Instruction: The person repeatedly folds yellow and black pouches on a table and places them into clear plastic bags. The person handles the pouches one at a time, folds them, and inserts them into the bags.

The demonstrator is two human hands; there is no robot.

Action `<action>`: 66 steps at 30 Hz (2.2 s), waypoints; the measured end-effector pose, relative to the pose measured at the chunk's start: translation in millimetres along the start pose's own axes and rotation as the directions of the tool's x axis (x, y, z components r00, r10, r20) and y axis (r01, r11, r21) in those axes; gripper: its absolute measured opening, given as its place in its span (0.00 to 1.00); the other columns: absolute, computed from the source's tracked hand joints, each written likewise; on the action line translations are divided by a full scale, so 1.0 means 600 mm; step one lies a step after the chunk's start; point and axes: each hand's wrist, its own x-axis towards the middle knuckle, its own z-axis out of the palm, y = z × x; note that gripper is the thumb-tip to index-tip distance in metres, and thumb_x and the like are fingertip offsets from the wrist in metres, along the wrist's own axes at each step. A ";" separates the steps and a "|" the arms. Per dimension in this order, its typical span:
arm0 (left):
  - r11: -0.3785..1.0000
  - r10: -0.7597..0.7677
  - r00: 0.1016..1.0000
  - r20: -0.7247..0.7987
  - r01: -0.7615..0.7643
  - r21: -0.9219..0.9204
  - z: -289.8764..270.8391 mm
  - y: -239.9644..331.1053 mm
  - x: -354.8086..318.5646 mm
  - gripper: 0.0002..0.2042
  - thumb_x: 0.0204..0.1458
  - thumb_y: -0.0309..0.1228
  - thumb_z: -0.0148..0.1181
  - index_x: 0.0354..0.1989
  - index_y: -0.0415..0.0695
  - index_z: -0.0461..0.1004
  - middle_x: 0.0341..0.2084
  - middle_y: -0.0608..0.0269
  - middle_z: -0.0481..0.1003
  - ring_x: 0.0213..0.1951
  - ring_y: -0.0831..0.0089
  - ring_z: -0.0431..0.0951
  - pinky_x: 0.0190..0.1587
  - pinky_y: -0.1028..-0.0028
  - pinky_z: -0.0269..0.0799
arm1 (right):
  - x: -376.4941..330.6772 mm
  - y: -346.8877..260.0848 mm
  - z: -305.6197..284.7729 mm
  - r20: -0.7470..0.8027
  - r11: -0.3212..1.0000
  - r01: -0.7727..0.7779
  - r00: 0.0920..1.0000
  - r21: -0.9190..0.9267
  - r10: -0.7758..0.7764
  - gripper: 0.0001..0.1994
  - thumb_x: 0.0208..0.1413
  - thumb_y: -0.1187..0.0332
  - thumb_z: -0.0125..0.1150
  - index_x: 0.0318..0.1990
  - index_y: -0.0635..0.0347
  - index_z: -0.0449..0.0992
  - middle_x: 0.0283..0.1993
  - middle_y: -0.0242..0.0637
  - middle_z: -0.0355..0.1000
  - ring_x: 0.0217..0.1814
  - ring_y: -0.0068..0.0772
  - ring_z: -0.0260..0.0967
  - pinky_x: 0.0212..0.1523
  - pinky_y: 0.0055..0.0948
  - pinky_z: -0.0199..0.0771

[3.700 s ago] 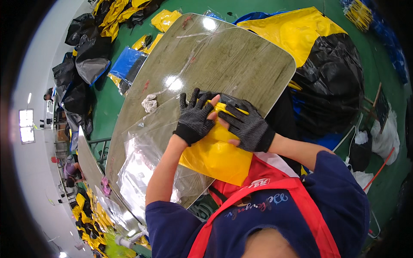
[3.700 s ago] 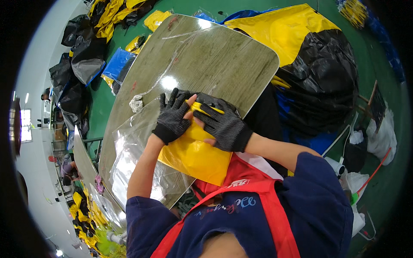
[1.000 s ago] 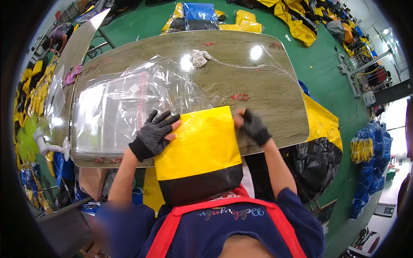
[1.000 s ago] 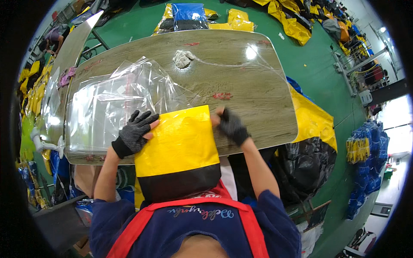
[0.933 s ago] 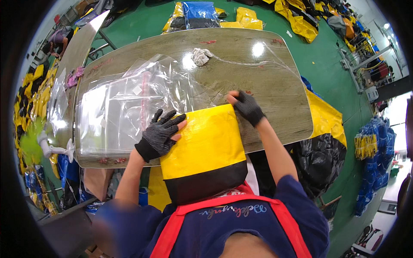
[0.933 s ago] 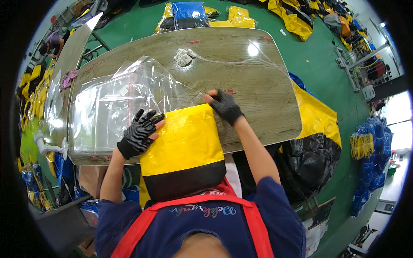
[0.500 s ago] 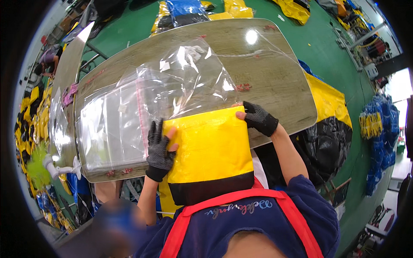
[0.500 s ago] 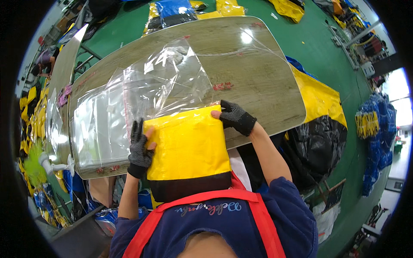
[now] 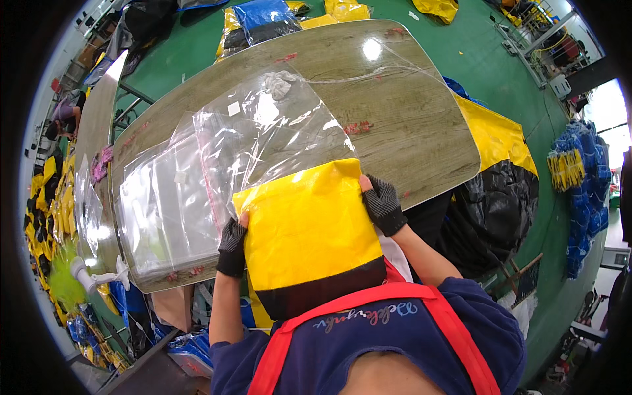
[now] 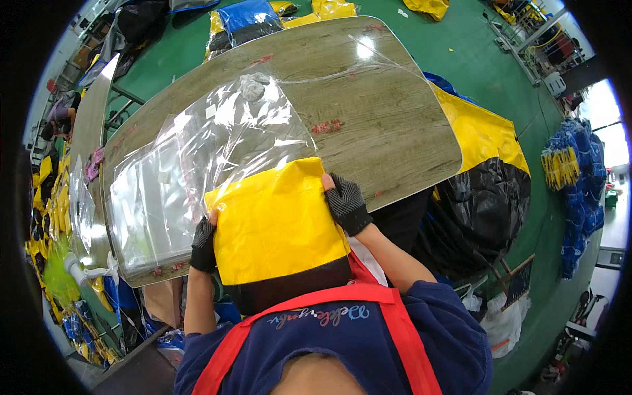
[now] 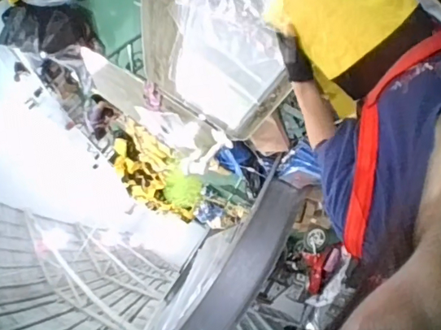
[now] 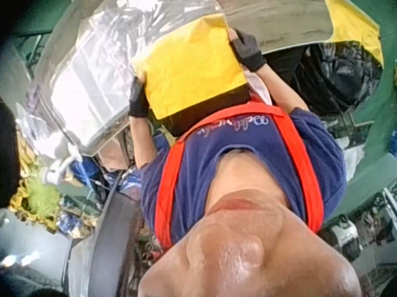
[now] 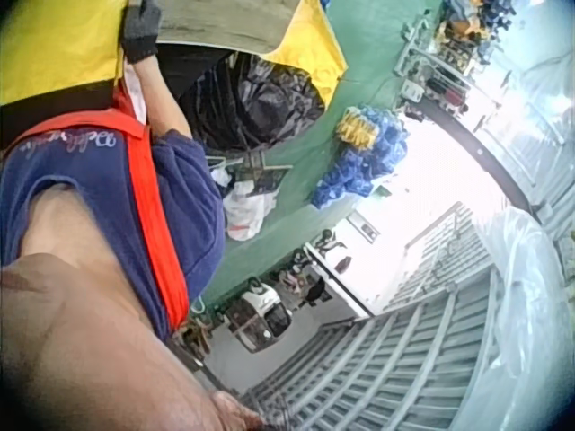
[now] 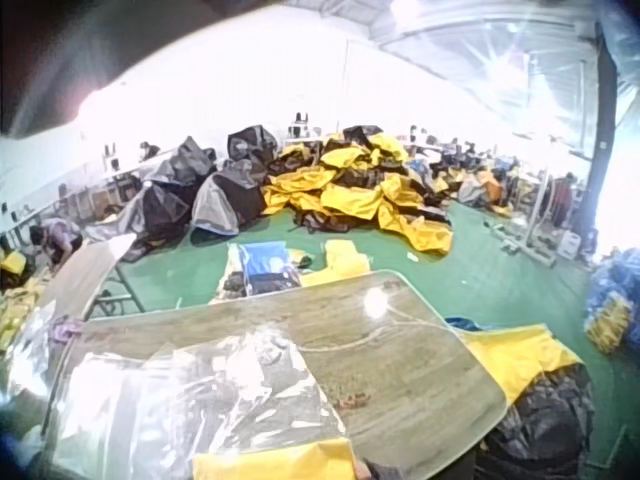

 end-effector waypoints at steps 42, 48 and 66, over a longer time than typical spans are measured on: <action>0.920 0.036 0.933 0.357 -0.170 0.353 0.122 -0.058 -0.113 0.36 0.45 0.37 0.69 0.62 0.40 0.59 0.54 0.57 0.68 0.54 0.65 0.69 0.56 0.69 0.63 | -0.214 0.019 -0.155 0.440 0.775 -0.434 0.869 0.460 0.225 0.41 0.39 0.65 0.75 0.62 0.63 0.59 0.58 0.42 0.66 0.61 0.37 0.62 0.59 0.33 0.63; 0.853 0.168 0.985 -0.041 -0.124 0.506 0.159 -0.114 -0.106 0.29 0.47 0.34 0.67 0.57 0.39 0.64 0.48 0.53 0.74 0.50 0.63 0.74 0.52 0.68 0.67 | -0.236 0.031 -0.126 0.216 0.912 -0.330 0.935 0.245 0.280 0.32 0.46 0.64 0.71 0.57 0.65 0.64 0.50 0.39 0.71 0.55 0.30 0.66 0.56 0.29 0.65; 0.162 0.548 0.634 0.545 -0.720 0.675 0.156 -0.049 0.043 0.25 0.58 0.37 0.50 0.63 0.41 0.57 0.61 0.45 0.59 0.63 0.53 0.58 0.66 0.61 0.48 | -0.068 0.053 -0.120 -0.203 0.966 0.170 0.957 -0.193 -0.209 0.27 0.49 0.65 0.66 0.57 0.60 0.67 0.60 0.47 0.64 0.58 0.43 0.65 0.57 0.37 0.66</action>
